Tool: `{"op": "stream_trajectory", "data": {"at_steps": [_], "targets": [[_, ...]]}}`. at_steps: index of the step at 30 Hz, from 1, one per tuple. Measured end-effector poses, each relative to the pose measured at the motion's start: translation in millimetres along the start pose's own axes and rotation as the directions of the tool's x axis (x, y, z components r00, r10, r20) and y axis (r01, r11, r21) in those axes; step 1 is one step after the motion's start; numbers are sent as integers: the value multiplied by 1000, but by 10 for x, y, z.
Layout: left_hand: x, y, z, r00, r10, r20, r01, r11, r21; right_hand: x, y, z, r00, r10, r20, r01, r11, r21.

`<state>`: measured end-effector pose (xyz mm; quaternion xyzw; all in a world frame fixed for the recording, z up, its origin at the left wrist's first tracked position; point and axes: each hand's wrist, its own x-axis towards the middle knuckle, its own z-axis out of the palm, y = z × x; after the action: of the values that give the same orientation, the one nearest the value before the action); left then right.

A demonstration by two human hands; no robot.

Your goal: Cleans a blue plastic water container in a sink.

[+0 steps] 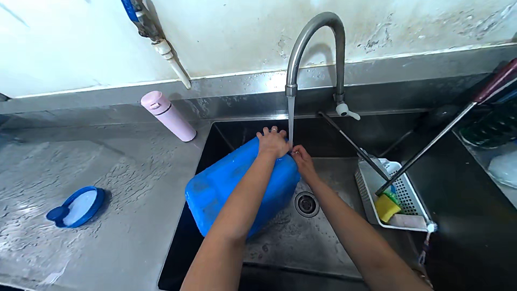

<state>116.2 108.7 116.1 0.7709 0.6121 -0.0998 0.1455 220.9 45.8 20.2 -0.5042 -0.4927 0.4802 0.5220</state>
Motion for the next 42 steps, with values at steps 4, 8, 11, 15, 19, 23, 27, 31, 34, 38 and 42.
{"op": "stream_trajectory", "data": {"at_steps": [4, 8, 11, 15, 19, 23, 27, 31, 34, 38, 42], "targets": [[-275, -172, 18, 954, 291, 77, -295, 954, 45, 111, -13, -89, 987, -16, 161, 28, 997, -74], [-441, -538, 69, 956, 291, 41, -294, 953, 76, 298, -291, 47, 884, 127, 450, 28, 946, -322], [-346, -723, 60, 997, -33, -63, 31, 999, -33, 436, -571, 206, 928, 201, 314, -112, 954, -278], [-229, -808, -74, 908, -399, -130, 379, 912, -154, 510, -1138, 105, 940, 302, 160, -305, 952, -8], [-580, -104, 130, 975, 136, -176, -156, 982, -103, 610, -1259, 34, 892, 399, 210, -333, 897, -290], [-499, 72, 189, 961, 251, -117, -256, 966, -28, 511, -1448, 197, 870, 445, 212, -421, 895, -151], [-309, -191, 115, 981, 104, -163, -121, 988, -96, 319, -1527, -176, 959, 235, 156, -159, 906, -392], [-374, 326, 109, 988, 121, -94, -130, 986, -104, 794, -931, -1081, 929, 234, -288, -315, 907, -278], [-332, 215, 52, 994, 105, -40, -109, 989, -102, 680, -931, -1278, 920, 370, -132, -389, 902, -187], [-752, -444, 27, 998, -56, 13, 57, 989, -134, 348, -926, -744, 911, 405, -79, -368, 711, -599], [-1861, -972, 195, 996, -56, 68, 72, 962, -262, 642, -1255, 392, 943, 281, 176, 27, 463, -886]]}}
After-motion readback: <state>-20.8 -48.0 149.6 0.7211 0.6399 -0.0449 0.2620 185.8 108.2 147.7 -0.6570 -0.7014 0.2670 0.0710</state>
